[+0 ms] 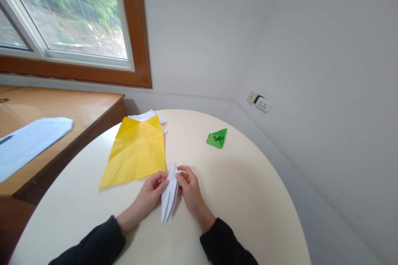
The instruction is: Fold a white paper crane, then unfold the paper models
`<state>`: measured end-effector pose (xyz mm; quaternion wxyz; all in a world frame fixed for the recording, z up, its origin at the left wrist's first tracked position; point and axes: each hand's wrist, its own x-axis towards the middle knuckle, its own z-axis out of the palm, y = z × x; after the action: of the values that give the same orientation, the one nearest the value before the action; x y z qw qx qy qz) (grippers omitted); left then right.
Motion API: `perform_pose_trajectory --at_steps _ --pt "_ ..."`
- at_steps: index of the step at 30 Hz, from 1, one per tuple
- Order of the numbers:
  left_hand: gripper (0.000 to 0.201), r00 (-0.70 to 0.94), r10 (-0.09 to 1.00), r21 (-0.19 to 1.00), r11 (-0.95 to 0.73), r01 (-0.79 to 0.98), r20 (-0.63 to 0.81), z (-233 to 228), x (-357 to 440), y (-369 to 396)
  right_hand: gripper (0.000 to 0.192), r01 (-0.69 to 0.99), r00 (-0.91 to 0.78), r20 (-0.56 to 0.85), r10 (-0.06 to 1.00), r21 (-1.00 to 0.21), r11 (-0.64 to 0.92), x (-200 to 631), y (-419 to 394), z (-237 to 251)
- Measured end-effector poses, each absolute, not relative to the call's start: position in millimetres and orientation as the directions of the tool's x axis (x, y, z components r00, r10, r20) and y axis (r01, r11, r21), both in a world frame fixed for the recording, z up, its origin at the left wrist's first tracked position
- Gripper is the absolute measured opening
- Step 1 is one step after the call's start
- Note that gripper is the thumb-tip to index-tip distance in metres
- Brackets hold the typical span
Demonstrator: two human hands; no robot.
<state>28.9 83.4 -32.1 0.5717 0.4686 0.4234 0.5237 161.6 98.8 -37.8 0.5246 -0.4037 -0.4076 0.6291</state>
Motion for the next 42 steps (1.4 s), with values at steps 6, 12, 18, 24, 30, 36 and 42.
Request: perform_pose_trajectory --at_steps 6,12,18,24,30,36,42 --pt "0.026 0.004 0.999 0.994 -0.054 -0.100 0.054 -26.0 27.1 82.4 0.030 -0.259 -0.135 -0.044 0.990 -0.963 -0.078 162.3 99.4 -43.3" --pt "0.018 0.035 0.993 0.994 -0.108 -0.036 0.109 -26.6 28.7 77.4 0.024 -0.158 -0.140 0.025 0.990 -0.987 0.003 159.2 94.1 -31.8" --pt "0.013 0.038 0.986 0.983 -0.166 0.085 0.163 -26.6 28.4 75.7 0.009 -0.156 -0.178 0.075 0.981 -0.987 0.047 160.3 92.1 -24.4" --pt "0.019 0.011 0.986 0.983 -0.167 0.078 0.166 -28.8 27.7 77.9 0.011 -0.202 -0.197 0.044 0.979 -0.979 0.003 162.9 94.8 -32.0" --pt "0.023 -0.103 0.982 0.987 -0.153 0.042 0.156 -24.1 25.5 79.9 0.038 -0.224 -0.165 0.018 0.986 -0.974 -0.020 162.3 97.3 -38.3" --pt "0.031 -0.087 0.986 0.990 -0.143 0.003 0.143 -30.0 24.2 81.4 0.043 -0.265 -0.126 0.073 0.989 -0.963 0.037 161.7 97.8 -37.4" --pt "0.040 -0.009 0.994 0.991 -0.108 -0.082 0.107 -30.3 23.5 82.4 0.040 -0.235 -0.085 0.045 0.995 -0.972 0.024 163.0 98.6 -34.6"
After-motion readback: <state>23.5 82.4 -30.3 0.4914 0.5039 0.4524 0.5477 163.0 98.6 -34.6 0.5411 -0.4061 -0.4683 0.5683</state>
